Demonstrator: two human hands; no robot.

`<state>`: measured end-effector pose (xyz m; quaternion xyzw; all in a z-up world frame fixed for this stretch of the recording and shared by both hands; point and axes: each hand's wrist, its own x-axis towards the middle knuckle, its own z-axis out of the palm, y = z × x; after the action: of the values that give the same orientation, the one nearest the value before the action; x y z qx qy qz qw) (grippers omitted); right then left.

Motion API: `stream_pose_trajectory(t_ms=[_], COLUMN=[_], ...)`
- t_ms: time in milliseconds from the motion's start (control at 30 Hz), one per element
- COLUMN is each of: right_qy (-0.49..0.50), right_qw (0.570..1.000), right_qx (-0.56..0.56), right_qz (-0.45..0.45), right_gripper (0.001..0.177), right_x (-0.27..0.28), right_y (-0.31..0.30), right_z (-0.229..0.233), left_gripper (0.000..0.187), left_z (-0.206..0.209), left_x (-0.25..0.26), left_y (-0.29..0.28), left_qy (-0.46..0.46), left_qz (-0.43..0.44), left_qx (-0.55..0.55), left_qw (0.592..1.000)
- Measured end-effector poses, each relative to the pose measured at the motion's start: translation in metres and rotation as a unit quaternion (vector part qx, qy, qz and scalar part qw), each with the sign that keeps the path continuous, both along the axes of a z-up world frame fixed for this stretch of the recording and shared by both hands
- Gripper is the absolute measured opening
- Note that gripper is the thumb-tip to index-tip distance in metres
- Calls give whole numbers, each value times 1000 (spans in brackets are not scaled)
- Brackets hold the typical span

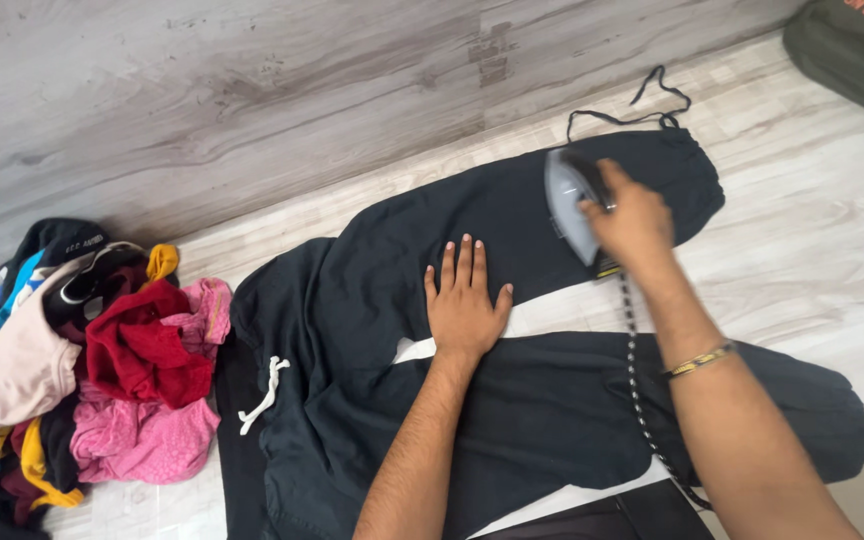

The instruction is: The person selects a pair of black trousers from a pile of clothes, lays them flat on a table, and irons them with a steam iron. The person smooths the fabric with one hand while moving the iron over the legs and waistband.

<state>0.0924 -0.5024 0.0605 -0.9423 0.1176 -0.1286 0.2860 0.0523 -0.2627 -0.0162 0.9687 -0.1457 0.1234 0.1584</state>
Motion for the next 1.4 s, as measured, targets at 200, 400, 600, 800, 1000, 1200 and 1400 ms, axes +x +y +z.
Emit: stream_pose_trajectory(t_ms=[200,400,600,800,1000,1200,1400], right_qy=[-2,6,46,37,8,-13,-58], right_qw=[1000,1000,999,999,999,997,984], right_qx=[-2,-15,-14,-12,20,63,-4], right_qz=[-19,-24,-12,4,23,53,167], right_gripper=[69,70,72,73,72,70,69], right_x=[14,18,16,21,3,-44,-94], right_y=[-44,-48,-51,-54,-47,-2,40], right_z=[-7,-13,-8,-11,3,37,64], left_gripper=[77,57,66,87,89,93,88], left_z=[23,38,17,14,10,4,12], left_x=[1,-47,-76,-18,19,26,38], left_y=[0,-55,-70,-36,-6,-1,12], left_qy=[46,12,12,-18,41,28,71], left_qz=[-17,-187,-420,-306,-176,-167,-168], left_qx=[1,-94,-75,-16,8,37,62], left_qw=[999,978,904,952,983,985,981])
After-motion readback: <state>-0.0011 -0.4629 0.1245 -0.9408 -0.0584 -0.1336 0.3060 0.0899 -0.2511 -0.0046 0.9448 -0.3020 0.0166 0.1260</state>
